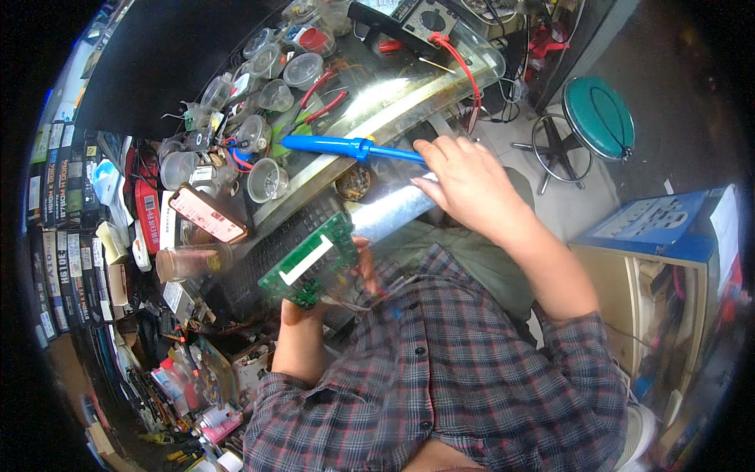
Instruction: The person solders wires to a green circuit board using a soldering iron and solder wire. They connect red and white wires, then test the board with a multimeter. Finally, the board is flipped to show a digital display reading 8.8.8.
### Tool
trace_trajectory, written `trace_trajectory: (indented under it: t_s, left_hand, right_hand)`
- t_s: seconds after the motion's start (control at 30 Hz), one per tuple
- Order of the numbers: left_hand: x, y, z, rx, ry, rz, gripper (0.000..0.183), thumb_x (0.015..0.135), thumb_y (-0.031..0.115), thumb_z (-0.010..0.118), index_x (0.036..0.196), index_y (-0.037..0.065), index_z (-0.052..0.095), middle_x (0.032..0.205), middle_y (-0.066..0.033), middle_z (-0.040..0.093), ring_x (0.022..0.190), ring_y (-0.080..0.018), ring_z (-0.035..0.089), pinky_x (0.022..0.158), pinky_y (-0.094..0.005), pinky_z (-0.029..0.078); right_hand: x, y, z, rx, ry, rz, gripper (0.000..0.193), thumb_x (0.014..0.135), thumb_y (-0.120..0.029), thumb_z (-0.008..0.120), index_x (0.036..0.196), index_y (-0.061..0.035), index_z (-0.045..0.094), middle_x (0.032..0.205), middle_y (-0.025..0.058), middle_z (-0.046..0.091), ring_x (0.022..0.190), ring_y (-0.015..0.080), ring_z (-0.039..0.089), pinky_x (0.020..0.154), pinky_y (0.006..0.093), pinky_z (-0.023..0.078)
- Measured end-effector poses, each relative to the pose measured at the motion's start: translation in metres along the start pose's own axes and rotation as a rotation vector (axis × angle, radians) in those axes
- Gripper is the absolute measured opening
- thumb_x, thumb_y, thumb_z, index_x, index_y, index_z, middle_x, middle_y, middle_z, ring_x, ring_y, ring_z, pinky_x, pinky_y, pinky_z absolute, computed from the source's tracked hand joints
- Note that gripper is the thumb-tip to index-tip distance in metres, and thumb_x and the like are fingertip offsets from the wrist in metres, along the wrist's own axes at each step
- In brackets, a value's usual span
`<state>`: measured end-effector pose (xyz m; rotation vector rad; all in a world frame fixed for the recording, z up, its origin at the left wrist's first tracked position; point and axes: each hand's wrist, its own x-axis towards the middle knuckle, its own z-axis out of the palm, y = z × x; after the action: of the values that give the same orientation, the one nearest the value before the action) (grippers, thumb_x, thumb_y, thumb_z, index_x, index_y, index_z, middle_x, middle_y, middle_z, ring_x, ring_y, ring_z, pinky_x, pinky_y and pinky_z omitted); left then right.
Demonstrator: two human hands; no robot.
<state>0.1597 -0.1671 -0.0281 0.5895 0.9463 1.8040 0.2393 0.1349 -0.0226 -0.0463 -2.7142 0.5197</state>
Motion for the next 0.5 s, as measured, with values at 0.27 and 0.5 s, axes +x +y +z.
trace_trajectory:
  t_s: [0.27, 0.5]
  left_hand:
    - [0.001, -0.005, 0.006, -0.128, 0.149, 0.162, 0.151, 0.055, 0.113, 0.053, 0.142, -0.010, 0.054, 0.102, -0.0238, 0.067, 0.077, -0.0303, 0.068, 0.059, -0.0371, 0.057]
    - [0.022, 0.020, 0.030, -0.267, 0.371, 0.301, 0.130, 0.078, 0.104, 0.044, 0.143, -0.007, 0.056, 0.121, -0.0215, 0.069, 0.092, -0.0342, 0.066, 0.078, -0.0453, 0.054]
  right_hand:
    - [-0.017, 0.013, 0.008, 0.325, -0.032, 0.091, 0.027, 0.102, -0.026, 0.068, 0.119, -0.0047, 0.067, 0.106, 0.0161, 0.071, 0.100, 0.0373, 0.072, 0.085, 0.0474, 0.057]
    - [-0.065, 0.020, -0.001, 0.648, 0.063, 0.373, 0.034, 0.109, -0.022, 0.061, 0.136, -0.0016, 0.064, 0.118, 0.0210, 0.073, 0.105, 0.0368, 0.073, 0.092, 0.0422, 0.056]
